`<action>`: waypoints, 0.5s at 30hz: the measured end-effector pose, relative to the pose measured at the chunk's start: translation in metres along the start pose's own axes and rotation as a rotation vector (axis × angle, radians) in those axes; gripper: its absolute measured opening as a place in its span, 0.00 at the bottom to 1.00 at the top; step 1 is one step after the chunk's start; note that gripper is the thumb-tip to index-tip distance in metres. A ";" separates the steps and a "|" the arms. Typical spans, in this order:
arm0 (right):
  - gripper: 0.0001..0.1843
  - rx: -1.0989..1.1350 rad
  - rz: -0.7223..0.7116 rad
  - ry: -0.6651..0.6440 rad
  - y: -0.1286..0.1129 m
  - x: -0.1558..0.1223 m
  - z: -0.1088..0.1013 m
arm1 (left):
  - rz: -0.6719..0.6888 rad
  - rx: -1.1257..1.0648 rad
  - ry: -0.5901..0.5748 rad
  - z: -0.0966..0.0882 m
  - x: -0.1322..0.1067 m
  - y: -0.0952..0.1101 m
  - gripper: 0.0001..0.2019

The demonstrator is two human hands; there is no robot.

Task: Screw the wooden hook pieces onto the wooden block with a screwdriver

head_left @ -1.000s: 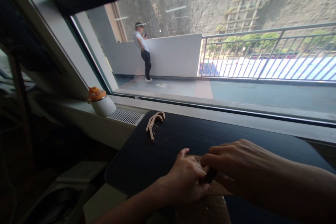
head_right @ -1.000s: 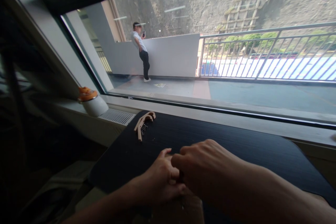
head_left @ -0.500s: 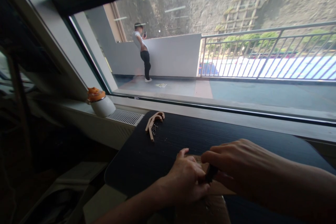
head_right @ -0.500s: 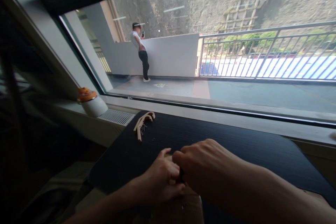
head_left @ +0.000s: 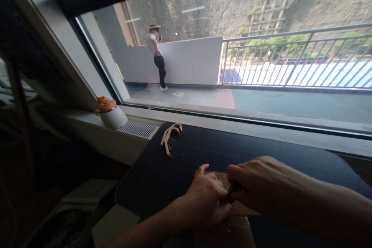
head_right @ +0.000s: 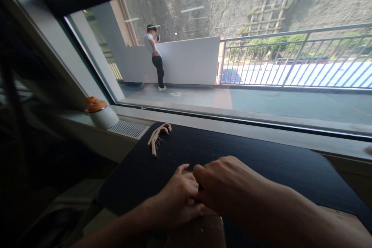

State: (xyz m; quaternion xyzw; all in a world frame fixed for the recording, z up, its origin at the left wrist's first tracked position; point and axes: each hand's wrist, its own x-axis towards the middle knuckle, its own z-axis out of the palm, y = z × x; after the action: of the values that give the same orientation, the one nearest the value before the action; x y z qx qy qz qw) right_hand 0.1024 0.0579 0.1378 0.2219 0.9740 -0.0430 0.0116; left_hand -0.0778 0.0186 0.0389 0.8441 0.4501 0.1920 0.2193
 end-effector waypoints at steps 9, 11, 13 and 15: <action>0.11 0.103 -0.108 -0.042 0.001 -0.001 -0.006 | 0.000 0.009 -0.003 0.001 0.001 0.000 0.10; 0.10 0.069 -0.095 -0.036 0.004 -0.002 0.000 | 0.011 0.020 0.006 0.002 0.000 -0.001 0.09; 0.08 0.030 -0.050 -0.019 0.004 -0.001 0.003 | 0.023 0.034 0.012 0.003 0.000 -0.002 0.08; 0.06 0.011 -0.002 -0.007 0.001 0.000 0.000 | 0.026 0.041 0.009 0.003 0.000 -0.002 0.07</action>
State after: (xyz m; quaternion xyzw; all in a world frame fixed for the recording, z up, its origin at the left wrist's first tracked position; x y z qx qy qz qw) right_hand 0.1026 0.0584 0.1375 0.2206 0.9740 -0.0490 0.0139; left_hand -0.0776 0.0189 0.0353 0.8533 0.4440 0.1892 0.1973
